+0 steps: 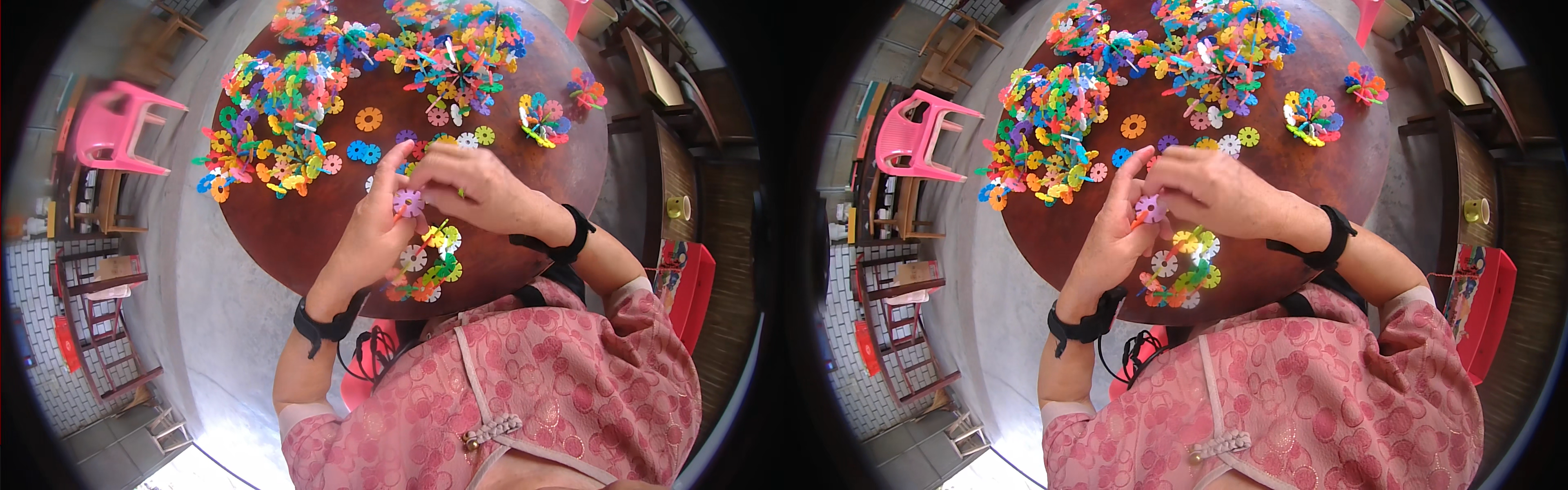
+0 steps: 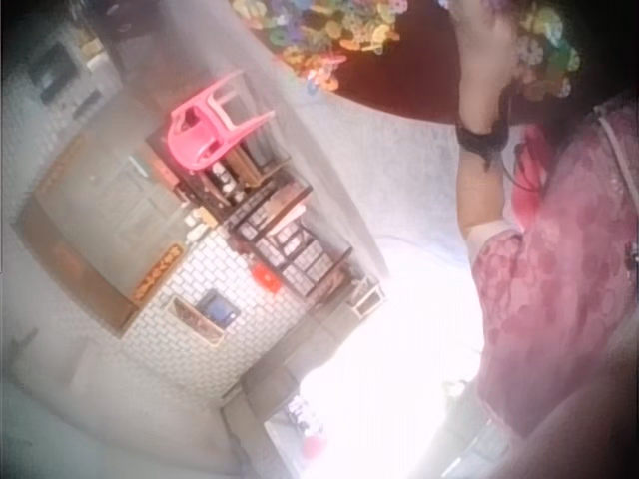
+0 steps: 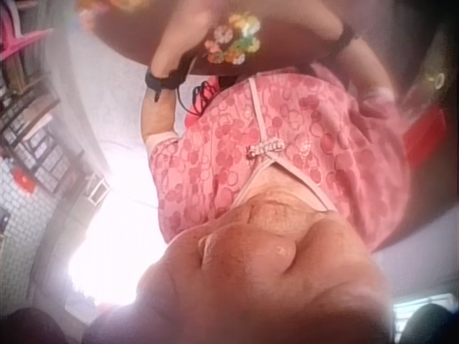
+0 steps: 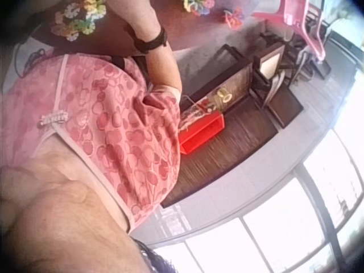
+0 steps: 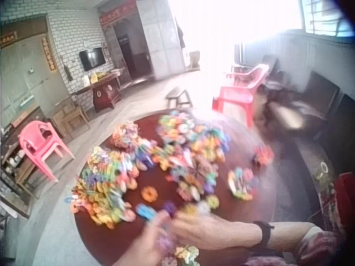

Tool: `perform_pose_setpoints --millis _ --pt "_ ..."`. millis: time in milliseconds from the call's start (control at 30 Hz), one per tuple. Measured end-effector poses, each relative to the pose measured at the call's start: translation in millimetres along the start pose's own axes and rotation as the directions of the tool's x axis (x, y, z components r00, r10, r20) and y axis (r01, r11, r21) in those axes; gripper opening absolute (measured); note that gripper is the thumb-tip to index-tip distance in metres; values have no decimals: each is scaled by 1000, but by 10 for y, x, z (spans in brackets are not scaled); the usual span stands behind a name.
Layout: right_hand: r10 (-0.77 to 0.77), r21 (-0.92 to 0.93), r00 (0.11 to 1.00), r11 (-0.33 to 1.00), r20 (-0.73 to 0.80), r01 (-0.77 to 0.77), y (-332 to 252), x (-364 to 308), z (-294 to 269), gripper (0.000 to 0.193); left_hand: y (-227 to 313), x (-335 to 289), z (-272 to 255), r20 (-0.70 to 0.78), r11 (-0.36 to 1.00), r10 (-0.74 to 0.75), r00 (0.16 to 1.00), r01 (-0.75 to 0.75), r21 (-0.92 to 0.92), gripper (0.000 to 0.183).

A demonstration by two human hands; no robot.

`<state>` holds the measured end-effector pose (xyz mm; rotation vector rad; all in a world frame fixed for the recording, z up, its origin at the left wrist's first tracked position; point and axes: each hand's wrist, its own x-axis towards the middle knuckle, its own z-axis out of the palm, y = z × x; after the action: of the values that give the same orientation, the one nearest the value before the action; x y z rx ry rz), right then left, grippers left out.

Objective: Assembling interlocking plastic gear-shaped toy pieces into 3D structures on a table.

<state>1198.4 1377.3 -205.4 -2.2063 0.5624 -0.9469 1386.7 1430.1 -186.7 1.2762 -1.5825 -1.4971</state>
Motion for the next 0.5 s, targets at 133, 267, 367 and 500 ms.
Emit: perform_pose_setpoints --millis 133,267,367,500 --pt "175 -138 984 975 11 -172 32 -30 -15 32 4 -59 69 -52 920 263 964 -234 315 76" --pt "324 222 925 904 199 -365 -93 -91 7 31 126 -100 187 39 791 420 907 -386 474 80" --pt "448 509 871 712 202 -484 -210 -125 25 27 169 -152 210 35 733 459 888 -400 550 80" --pt "491 711 838 499 239 -495 -289 -151 28 22 196 -219 265 59 596 505 861 -398 698 80"
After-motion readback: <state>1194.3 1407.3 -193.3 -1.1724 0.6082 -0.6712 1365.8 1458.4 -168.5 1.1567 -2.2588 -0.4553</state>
